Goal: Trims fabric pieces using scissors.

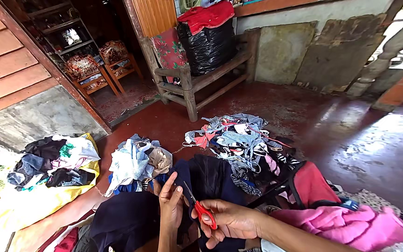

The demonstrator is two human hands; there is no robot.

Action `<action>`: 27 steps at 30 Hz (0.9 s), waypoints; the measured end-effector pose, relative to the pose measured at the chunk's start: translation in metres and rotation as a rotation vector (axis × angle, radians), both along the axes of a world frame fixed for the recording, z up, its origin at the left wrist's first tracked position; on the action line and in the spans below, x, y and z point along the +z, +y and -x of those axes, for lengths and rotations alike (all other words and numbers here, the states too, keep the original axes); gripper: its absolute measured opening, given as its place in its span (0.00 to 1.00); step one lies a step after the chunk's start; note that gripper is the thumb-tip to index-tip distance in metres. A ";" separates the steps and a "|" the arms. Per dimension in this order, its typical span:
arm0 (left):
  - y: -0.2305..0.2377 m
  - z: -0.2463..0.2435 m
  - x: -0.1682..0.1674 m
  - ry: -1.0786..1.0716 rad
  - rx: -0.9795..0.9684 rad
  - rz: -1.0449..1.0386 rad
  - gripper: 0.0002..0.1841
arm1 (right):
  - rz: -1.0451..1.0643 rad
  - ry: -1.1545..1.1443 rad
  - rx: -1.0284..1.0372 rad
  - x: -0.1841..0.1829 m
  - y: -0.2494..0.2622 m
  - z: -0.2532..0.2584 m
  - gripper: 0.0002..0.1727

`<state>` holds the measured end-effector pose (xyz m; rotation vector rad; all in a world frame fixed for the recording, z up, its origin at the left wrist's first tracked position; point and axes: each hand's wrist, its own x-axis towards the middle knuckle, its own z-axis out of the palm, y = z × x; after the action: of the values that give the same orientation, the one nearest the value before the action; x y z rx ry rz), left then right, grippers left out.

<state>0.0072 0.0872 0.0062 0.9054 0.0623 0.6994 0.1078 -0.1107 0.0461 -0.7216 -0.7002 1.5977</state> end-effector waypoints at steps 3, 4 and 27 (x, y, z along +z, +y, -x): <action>-0.005 -0.001 0.002 0.023 0.004 -0.001 0.28 | -0.012 -0.027 0.013 -0.001 0.001 0.001 0.18; -0.006 -0.002 0.002 0.027 -0.002 -0.004 0.29 | -0.018 -0.016 0.014 -0.001 0.001 0.001 0.18; -0.012 -0.004 0.003 -0.063 -0.186 -0.032 0.51 | -0.054 0.004 -0.064 0.004 0.000 -0.006 0.16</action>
<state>0.0111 0.0756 0.0087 0.9058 -0.0887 0.5564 0.1142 -0.1104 0.0498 -0.6940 -0.7079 1.5158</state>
